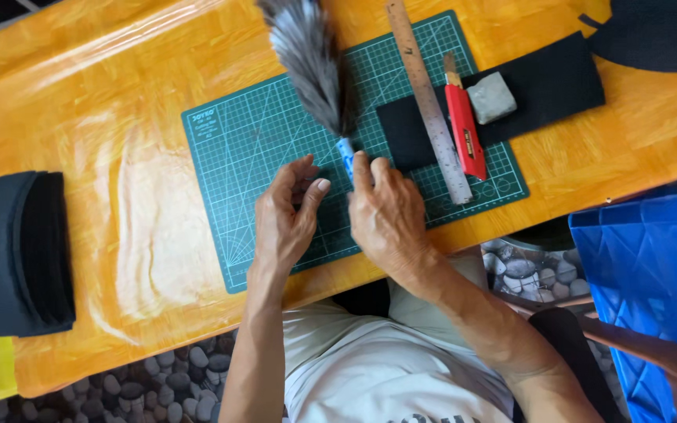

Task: The person brushes a piece of black fabric with a feather duster, then uses a ruler and a utility knife to cut the fabric on a green cutting mat.

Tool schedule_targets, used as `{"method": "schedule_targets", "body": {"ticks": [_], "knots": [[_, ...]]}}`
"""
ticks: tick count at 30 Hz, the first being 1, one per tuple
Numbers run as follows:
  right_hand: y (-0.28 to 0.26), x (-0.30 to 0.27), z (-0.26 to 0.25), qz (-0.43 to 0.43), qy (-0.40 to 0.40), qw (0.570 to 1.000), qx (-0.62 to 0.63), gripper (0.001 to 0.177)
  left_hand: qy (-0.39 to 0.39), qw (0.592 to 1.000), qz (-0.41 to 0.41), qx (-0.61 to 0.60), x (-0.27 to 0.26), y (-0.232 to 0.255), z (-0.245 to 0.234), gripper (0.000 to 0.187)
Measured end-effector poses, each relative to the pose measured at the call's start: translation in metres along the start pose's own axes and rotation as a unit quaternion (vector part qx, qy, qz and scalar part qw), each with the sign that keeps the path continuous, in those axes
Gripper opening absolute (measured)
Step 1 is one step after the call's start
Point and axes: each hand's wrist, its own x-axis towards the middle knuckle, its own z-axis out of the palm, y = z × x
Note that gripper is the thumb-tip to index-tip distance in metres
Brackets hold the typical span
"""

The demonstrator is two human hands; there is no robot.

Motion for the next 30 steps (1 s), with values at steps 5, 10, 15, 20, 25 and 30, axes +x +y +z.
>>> {"method": "schedule_targets", "body": {"ticks": [5,10,15,20,25,30], "knots": [[-0.002,-0.013,-0.007,0.032,-0.071,0.995,0.065,0.066,-0.044,0.999,0.021,0.024,0.012,0.009,0.021,0.043],[-0.001,-0.018,-0.037,0.056,-0.105,0.987,0.111,0.074,-0.057,0.995,0.065,0.058,0.007,0.013,0.030,0.040],[0.015,-0.027,-0.040,0.038,-0.083,0.984,0.150,0.059,0.004,0.992,0.118,0.034,-0.019,0.020,0.023,0.041],[0.016,-0.051,-0.048,-0.019,-0.040,0.991,0.130,0.054,0.121,0.982,0.139,0.051,-0.051,0.023,-0.009,0.042],[0.001,-0.069,-0.044,-0.142,-0.079,0.982,0.100,0.057,0.213,0.966,0.135,0.048,-0.062,-0.011,-0.035,0.042],[0.022,-0.049,-0.031,-0.052,-0.085,0.989,0.111,0.058,0.168,0.962,0.108,0.187,-0.068,-0.052,-0.036,0.058]]}}
